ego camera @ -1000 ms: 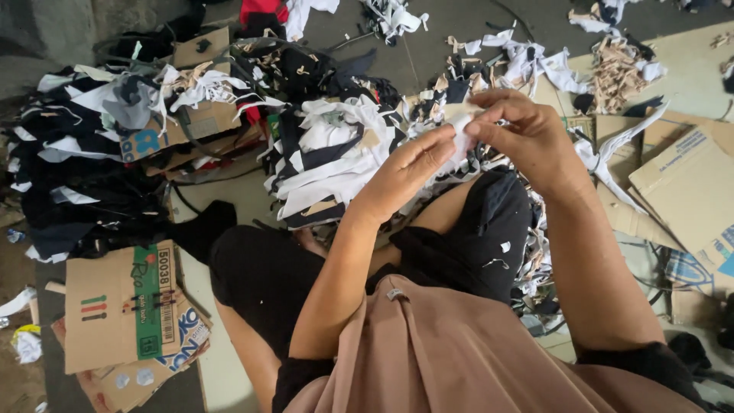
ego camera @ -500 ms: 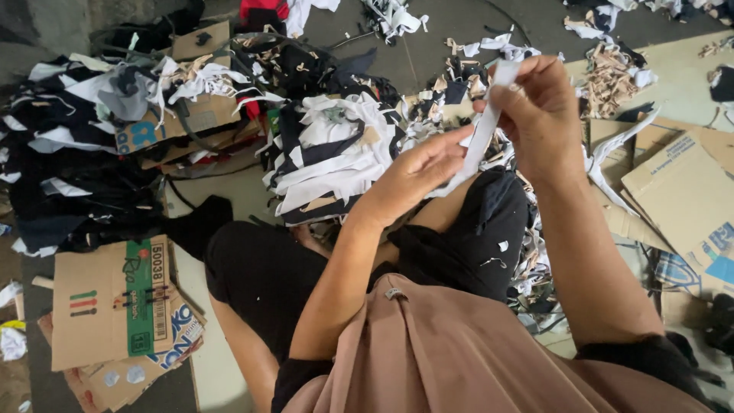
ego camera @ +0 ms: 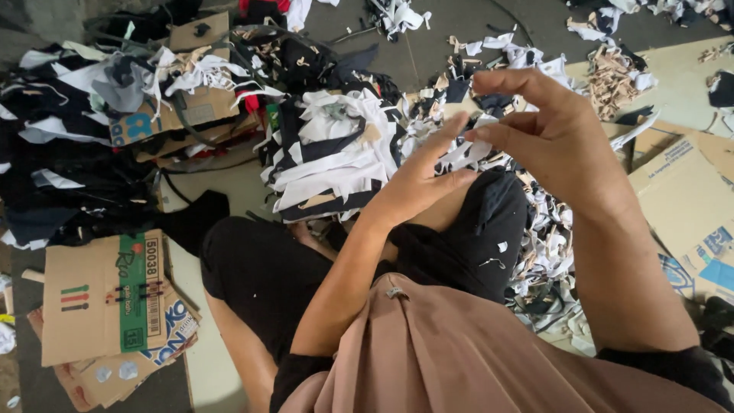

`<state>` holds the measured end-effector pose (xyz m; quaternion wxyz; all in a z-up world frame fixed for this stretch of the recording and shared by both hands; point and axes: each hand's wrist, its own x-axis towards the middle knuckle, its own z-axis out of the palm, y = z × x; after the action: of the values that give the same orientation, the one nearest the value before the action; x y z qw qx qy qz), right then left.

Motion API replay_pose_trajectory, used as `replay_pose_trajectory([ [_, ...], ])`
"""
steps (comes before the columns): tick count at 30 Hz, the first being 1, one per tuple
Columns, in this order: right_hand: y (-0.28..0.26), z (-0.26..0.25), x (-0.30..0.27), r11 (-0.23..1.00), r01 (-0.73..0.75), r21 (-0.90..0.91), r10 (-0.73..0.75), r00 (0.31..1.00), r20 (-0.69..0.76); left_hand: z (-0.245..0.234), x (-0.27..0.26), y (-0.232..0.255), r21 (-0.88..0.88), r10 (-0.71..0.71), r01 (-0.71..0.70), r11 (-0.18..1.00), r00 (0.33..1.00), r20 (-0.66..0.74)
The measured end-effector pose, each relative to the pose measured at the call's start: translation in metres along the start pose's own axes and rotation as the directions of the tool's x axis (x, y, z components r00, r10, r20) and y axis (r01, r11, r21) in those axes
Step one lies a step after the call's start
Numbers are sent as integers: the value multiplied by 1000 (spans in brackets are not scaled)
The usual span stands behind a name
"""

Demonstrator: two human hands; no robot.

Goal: The person sits on the floor and sorts through piles of black and white fabric scraps. They pick up pieces, separate them, and place them into a pile on a cardboard box. The person also handles a larger piece of cardboard, folding it and placing it on the pile.

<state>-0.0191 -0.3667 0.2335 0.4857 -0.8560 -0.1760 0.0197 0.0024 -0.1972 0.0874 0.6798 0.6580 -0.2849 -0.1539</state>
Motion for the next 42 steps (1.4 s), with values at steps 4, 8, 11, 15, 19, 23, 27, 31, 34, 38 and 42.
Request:
replay_pose_trajectory([
  [4, -12, 0, 4, 999, -21, -27, 22, 999, 29, 7, -4, -10, 71, -118, 118, 990, 993, -2],
  [8, -13, 10, 18, 998, 68, -8, -68, 996, 61, 19, -29, -26, -48, -244, 245, 968, 969, 25],
  [11, 7, 25, 44, 997, 38, -66, -32, 996, 84, 24, -48, -49, -183, -323, 308, 934, 945, -55],
  [15, 42, 55, 86, 986, -144, -88, 155, 979, 129, 32, -67, -92, -304, -465, 396, 866, 862, -201],
  [19, 86, 85, 129, 991, -135, -8, 134, 975, 179, 19, -70, -74, -404, -518, 411, 817, 831, -202],
  [23, 121, 110, 177, 993, -120, -20, 122, 975, 187, 15, -72, -101, -464, -583, 432, 773, 772, -253],
  [27, 155, 133, 214, 969, -248, -19, 247, 949, 194, 1, -83, -75, -546, -654, 464, 698, 724, -220],
  [31, 183, 155, 230, 937, -315, -151, 337, 929, 155, -7, -83, -82, -639, -715, 458, 618, 666, -214],
  [34, 185, 166, 233, 880, -125, -458, 230, 957, 180, -12, -84, -74, -589, -760, 576, 566, 641, -104],
  [38, 162, 174, 242, 639, -11, -770, 274, 937, 215, -16, -92, -77, -556, -822, 677, 483, 569, -21],
  [42, 148, 172, 248, 568, 68, -820, 174, 964, 200, -25, -103, -68, -433, -802, 719, 543, 598, -13],
])
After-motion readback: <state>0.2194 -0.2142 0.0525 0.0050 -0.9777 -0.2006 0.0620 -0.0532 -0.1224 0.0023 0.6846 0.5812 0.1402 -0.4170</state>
